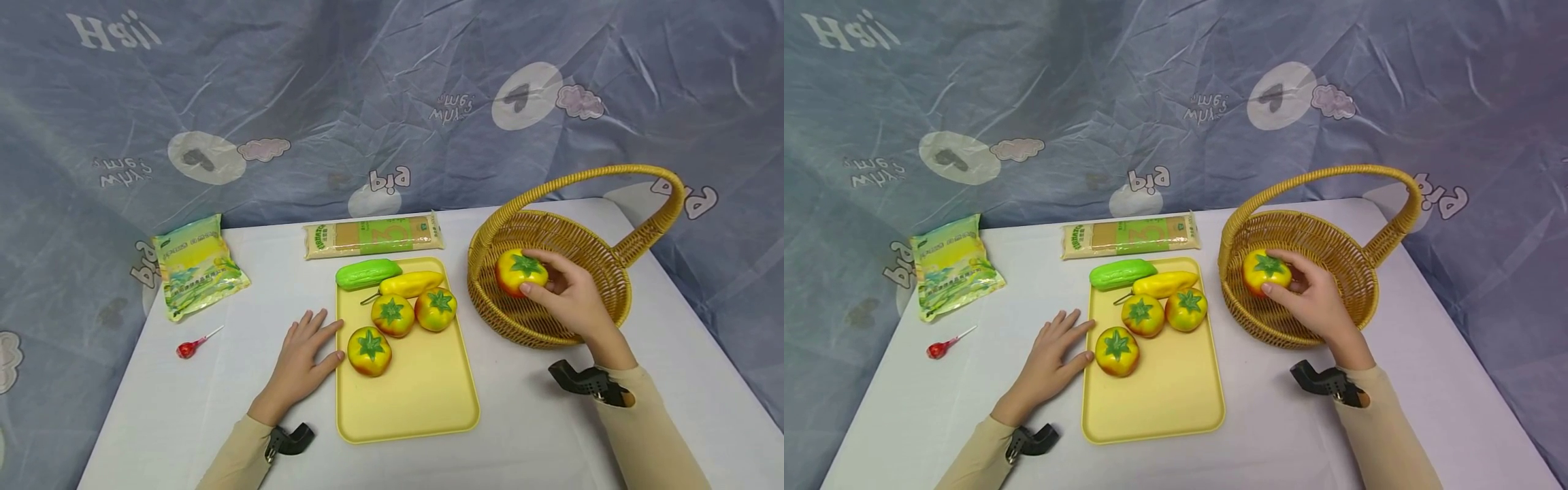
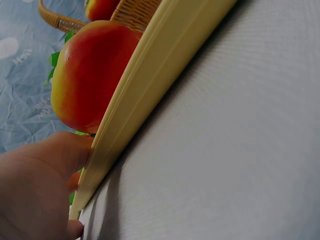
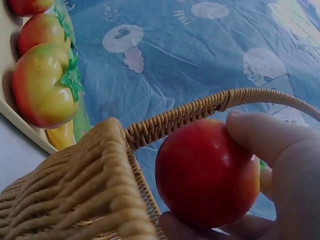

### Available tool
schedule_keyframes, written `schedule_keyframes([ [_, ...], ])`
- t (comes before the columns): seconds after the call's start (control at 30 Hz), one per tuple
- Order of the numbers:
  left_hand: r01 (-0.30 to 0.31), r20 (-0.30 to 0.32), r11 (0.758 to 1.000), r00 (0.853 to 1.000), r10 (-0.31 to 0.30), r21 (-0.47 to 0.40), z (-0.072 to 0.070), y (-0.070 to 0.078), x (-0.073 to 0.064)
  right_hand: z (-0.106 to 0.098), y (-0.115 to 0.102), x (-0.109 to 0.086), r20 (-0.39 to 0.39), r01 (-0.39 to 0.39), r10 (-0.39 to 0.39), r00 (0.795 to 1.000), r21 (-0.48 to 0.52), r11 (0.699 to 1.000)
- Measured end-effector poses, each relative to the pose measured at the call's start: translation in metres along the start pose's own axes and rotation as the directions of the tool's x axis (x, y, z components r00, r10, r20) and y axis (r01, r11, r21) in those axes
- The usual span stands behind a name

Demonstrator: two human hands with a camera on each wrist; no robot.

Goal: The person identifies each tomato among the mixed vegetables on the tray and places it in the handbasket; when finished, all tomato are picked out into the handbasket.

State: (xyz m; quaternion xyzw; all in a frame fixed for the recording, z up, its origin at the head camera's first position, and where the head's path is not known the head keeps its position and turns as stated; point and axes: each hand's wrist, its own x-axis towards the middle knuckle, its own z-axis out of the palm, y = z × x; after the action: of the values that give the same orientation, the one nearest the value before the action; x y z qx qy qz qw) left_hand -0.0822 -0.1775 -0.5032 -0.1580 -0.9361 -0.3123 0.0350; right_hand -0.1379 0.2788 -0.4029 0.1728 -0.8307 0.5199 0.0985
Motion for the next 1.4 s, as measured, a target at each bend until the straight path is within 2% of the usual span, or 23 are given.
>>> schedule_keyframes([
  [0.17,0.002,-0.001,1.000,1.000,-0.002,0.003,0.001,-0.001,0.000,0.001,0.004,0.003,0.035,-0.061,0.065,0.997,-0.098,0.993],
  [0.37,0.000,-0.001,1.000,1.000,0.000,-0.002,0.001,0.000,-0.001,0.003,0.006,0.006,0.108,-0.118,0.139,0.984,-0.184,0.976],
  [0.53,0.002,-0.002,1.000,1.000,-0.002,0.007,0.001,0.000,-0.002,0.004,0.006,0.010,0.146,-0.156,0.206,0.967,-0.298,0.942],
  [0.7,0.006,-0.012,1.000,1.000,-0.006,0.014,-0.001,0.000,-0.001,0.007,-0.001,0.015,0.180,-0.218,0.307,0.935,-0.391,0.894],
  [0.87,0.004,-0.006,1.000,1.000,-0.004,0.009,0.000,0.000,0.000,0.012,-0.009,0.020,0.205,-0.284,0.394,0.896,-0.417,0.863],
  [1.0,-0.001,-0.004,1.000,1.000,0.001,0.007,0.000,0.000,0.000,0.015,-0.010,0.023,0.215,-0.307,0.432,0.876,-0.443,0.842],
  [1.13,-0.005,-0.007,1.000,1.000,0.005,0.007,0.000,0.001,0.001,0.018,-0.008,0.025,0.217,-0.307,0.441,0.871,-0.460,0.833],
  [1.4,-0.013,-0.013,1.000,1.000,0.013,0.005,0.000,0.000,0.001,0.023,0.000,0.026,0.238,-0.295,0.429,0.871,-0.444,0.846],
])
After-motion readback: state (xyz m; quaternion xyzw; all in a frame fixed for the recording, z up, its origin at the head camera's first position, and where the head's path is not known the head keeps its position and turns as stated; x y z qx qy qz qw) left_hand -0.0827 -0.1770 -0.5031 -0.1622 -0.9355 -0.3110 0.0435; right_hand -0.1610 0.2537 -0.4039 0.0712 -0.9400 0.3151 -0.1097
